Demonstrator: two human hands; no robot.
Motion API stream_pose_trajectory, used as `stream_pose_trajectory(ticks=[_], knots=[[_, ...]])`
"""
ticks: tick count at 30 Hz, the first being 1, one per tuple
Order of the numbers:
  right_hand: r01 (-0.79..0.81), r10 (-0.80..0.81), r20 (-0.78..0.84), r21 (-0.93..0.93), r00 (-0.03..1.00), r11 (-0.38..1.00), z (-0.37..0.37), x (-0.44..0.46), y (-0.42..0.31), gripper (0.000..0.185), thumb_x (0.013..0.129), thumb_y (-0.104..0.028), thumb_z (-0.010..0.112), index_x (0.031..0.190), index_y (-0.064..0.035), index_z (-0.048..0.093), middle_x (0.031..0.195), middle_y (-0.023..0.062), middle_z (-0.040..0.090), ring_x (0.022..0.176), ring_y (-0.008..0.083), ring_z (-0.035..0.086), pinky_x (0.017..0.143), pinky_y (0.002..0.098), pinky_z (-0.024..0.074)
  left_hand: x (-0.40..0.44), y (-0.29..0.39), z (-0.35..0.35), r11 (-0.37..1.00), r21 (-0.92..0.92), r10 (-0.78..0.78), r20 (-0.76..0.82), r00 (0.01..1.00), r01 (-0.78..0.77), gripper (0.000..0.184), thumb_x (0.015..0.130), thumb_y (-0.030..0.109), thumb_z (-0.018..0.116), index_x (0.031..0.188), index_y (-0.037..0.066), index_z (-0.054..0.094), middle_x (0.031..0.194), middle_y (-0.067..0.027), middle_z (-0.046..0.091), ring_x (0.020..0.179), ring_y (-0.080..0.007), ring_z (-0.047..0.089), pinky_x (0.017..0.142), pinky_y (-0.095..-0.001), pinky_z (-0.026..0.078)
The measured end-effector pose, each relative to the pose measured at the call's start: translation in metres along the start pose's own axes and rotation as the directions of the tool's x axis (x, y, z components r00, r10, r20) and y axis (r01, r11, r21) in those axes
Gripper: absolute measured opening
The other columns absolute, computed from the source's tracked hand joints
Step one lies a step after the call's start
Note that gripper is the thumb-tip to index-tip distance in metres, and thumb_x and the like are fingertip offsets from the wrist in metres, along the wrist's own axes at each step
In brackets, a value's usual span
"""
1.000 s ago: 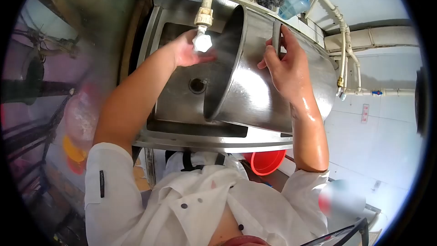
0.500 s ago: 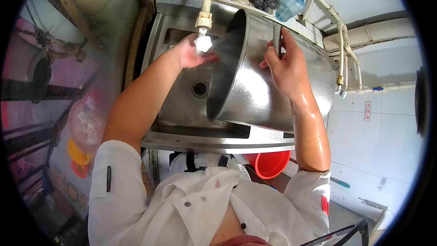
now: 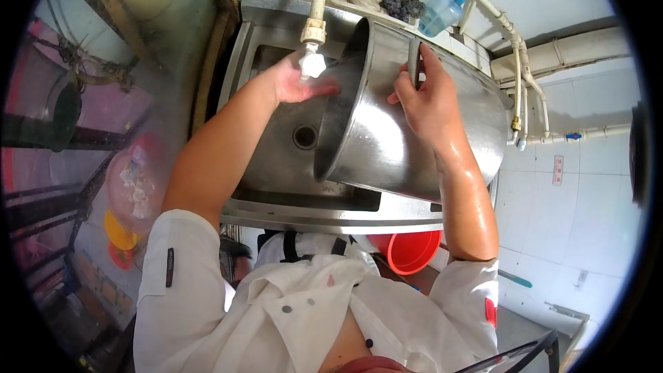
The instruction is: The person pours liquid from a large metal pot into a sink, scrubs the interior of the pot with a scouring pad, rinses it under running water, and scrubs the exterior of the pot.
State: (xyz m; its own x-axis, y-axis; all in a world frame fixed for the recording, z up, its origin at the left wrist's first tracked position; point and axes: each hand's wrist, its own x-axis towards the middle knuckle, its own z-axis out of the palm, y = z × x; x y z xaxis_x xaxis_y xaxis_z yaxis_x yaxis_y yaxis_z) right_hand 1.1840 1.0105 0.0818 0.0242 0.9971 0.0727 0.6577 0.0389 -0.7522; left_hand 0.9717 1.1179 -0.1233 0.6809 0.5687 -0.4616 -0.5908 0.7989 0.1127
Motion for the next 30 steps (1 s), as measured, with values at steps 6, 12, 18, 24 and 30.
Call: stream_pose_trajectory(ticks=[6,12,18,24,30], knots=[[0.012,-0.013,0.022,0.033,1.0,0.999,0.006,0.003,-0.006,0.032,0.091,-0.01,0.056,0.118,0.0067,0.051,0.083,0.0144,0.066,0.067,0.0213,0.07,0.062,0.0328,0.0544,-0.004,0.0,0.003,0.998,0.053,0.018,0.0,1.0,-0.018,0.045,0.092,0.04,0.063,0.106,-0.003,0.062,0.106,-0.0304,0.064,0.104,-0.0512,0.062,0.099,-0.0626,0.05],[0.019,-0.018,0.044,-0.006,0.999,1.0,0.015,0.009,-0.01,0.02,0.089,-0.008,0.056,0.104,0.0043,0.051,0.077,0.0162,0.064,0.065,0.0242,0.07,0.062,0.0351,0.0534,0.007,0.009,-0.014,0.973,0.228,-0.066,0.081,0.994,0.046,0.05,0.091,0.047,0.062,0.101,-0.002,0.065,0.102,-0.0312,0.066,0.1,-0.0482,0.065,0.099,-0.0609,0.05],[0.045,-0.045,0.069,0.006,0.997,0.999,0.014,0.019,-0.002,0.025,0.091,-0.009,0.056,0.11,0.0065,0.052,0.081,0.015,0.065,0.067,0.0226,0.071,0.062,0.0329,0.0536,0.018,0.022,-0.028,0.929,0.301,-0.268,0.147,0.952,0.215,0.058,0.093,0.056,0.056,0.103,0.0,0.065,0.103,-0.0308,0.067,0.1,-0.048,0.065,0.097,-0.0621,0.05],[0.006,-0.006,-0.009,0.028,1.0,1.0,-0.004,0.018,0.007,0.036,0.092,-0.01,0.057,0.121,0.0105,0.051,0.084,0.0116,0.064,0.067,0.0177,0.069,0.061,0.0302,0.0527,0.01,0.016,-0.02,0.898,0.402,-0.118,-0.164,0.979,0.176,0.048,0.093,0.058,0.055,0.092,0.012,0.065,0.093,-0.0238,0.069,0.096,-0.0469,0.064,0.095,-0.0634,0.045],[0.007,-0.001,-0.058,0.111,0.998,0.994,-0.046,0.01,0.013,0.047,0.091,-0.006,0.057,0.133,0.0121,0.048,0.094,0.0084,0.061,0.067,0.0141,0.064,0.061,0.0258,0.0507,-0.007,-0.007,-0.001,0.823,0.566,0.252,-0.299,0.92,-0.042,0.054,0.097,0.059,0.045,0.127,0.016,0.056,0.142,-0.0231,0.045,0.135,-0.0395,0.04,0.117,-0.0606,0.02]])
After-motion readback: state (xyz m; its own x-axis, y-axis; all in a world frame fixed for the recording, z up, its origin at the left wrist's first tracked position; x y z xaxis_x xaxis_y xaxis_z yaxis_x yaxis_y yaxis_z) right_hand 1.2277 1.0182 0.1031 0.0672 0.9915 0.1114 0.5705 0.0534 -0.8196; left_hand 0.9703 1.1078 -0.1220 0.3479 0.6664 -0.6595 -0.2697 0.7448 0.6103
